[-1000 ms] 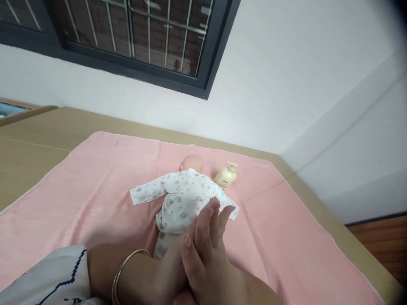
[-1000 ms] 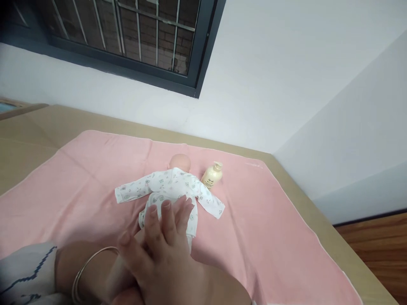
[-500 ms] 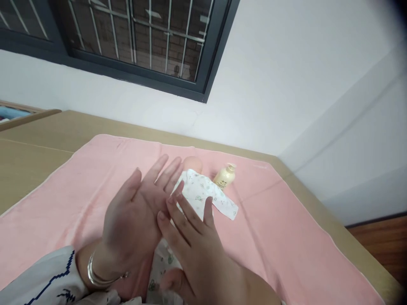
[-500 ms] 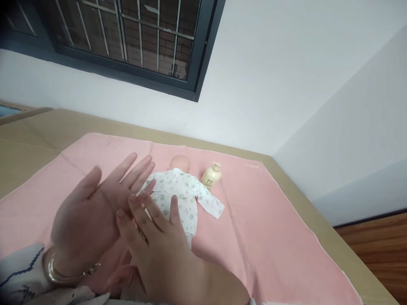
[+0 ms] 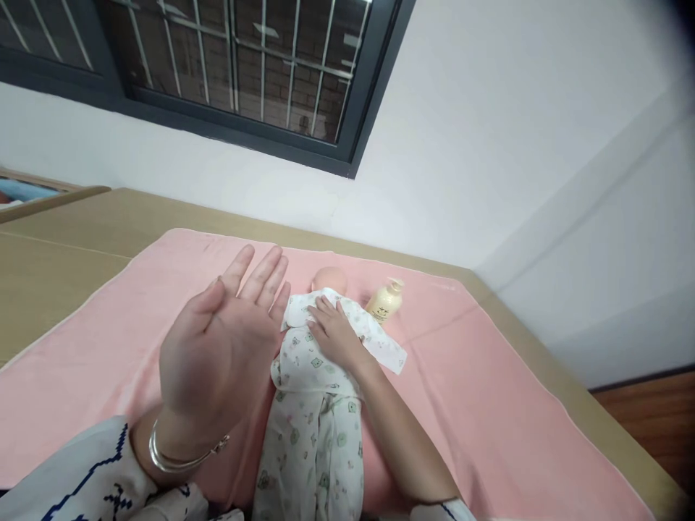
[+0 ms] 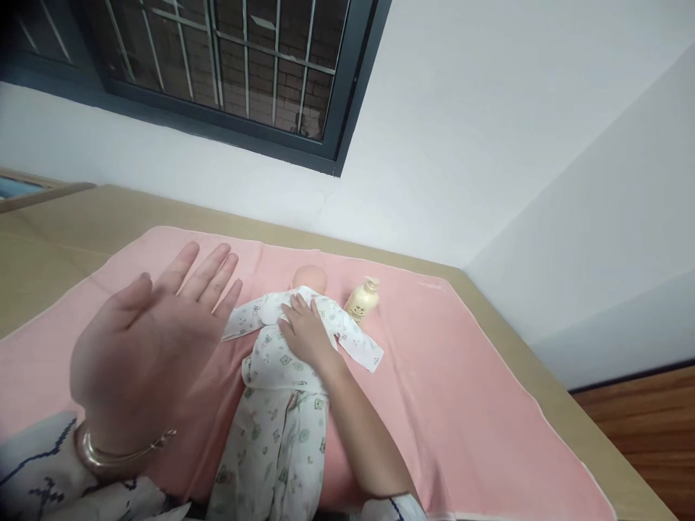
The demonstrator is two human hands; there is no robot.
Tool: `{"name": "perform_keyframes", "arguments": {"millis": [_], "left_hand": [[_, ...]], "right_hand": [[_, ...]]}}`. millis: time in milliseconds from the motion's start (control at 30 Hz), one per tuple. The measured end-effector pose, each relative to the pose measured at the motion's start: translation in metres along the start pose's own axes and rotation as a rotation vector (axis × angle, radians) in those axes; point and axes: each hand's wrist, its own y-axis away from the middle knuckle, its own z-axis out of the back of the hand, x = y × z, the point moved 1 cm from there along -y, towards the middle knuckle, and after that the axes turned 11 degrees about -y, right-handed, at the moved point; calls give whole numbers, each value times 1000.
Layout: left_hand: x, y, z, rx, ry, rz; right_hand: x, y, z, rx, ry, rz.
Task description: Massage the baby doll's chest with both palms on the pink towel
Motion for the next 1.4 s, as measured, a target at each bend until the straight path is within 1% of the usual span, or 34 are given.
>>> {"name": "perform_keyframes", "arguments": {"millis": [67, 133, 200, 233, 267, 333, 367, 400, 467, 500, 533, 600, 667, 700, 767, 867, 933, 967, 1033, 1133, 1200, 1267, 1333, 1400], "left_hand": [[-1, -2, 6, -2, -24, -46], [-2, -3, 10, -1, -51, -92], [1, -7, 10, -2, -101, -135], [4, -11, 9, -8, -147, -164], [10, -18, 8, -21, -217, -198], [29, -36, 5, -42, -451, -280], [42, -47, 3, -43, -635, -296], [56, -58, 2, 21, -857, -291], [90, -77, 0, 239, -1378, -229], [107, -84, 1, 368, -1621, -167], [122, -89, 2, 405, -1688, -130], [147, -94, 4, 387, -1773, -100], [166, -96, 7, 358, -1813, -103], [173, -97, 8, 351, -1826, -118], [185, -98, 10, 343, -1832, -164], [198, -100, 12, 310, -1822, -243], [205, -99, 12, 274, -1810, -281], [209, -97, 13, 255, -1803, -297], [215, -89, 13, 219, -1792, -320], [220, -75, 15, 179, -1762, -357], [221, -68, 19, 175, -1724, -387], [218, -68, 23, 207, -1687, -390], [214, -75, 28, 256, -1670, -345], [209, -84, 31, 277, -1670, -293]], "right_hand": [[-18, 3, -4, -35, 22, -52], [-28, 10, -7, -112, 52, -161], [-26, 19, -12, -181, 92, -275], [-22, 23, -16, -206, 117, -304], [-16, 26, -19, -218, 142, -304], [-4, 29, -26, -208, 175, -224], [0, 29, -28, -193, 176, -167], [2, 27, -28, -176, 165, -112], [-1, 19, -25, -161, 117, -55], [-7, 15, -21, -173, 86, -65], [-13, 11, -18, -203, 54, -102], [-26, 7, -13, -295, -2, -228], [-34, 11, -13, -380, -24, -338], [-34, 14, -16, -404, -20, -355], [-31, 23, -25, -411, 5, -298], [-27, 32, -34, -367, 5, -122], [-31, 31, -32, -336, -48, -48], [-36, 28, -28, -323, -80, -34], [-48, 19, -16, -301, -121, -55], [-63, 8, 1, -295, -110, -131], [-63, 6, 6, -301, -93, -152], [-55, 9, 2, -303, -81, -155], [-41, 17, -9, -324, -52, -176], [-27, 26, -20, -354, 13, -208]]}}
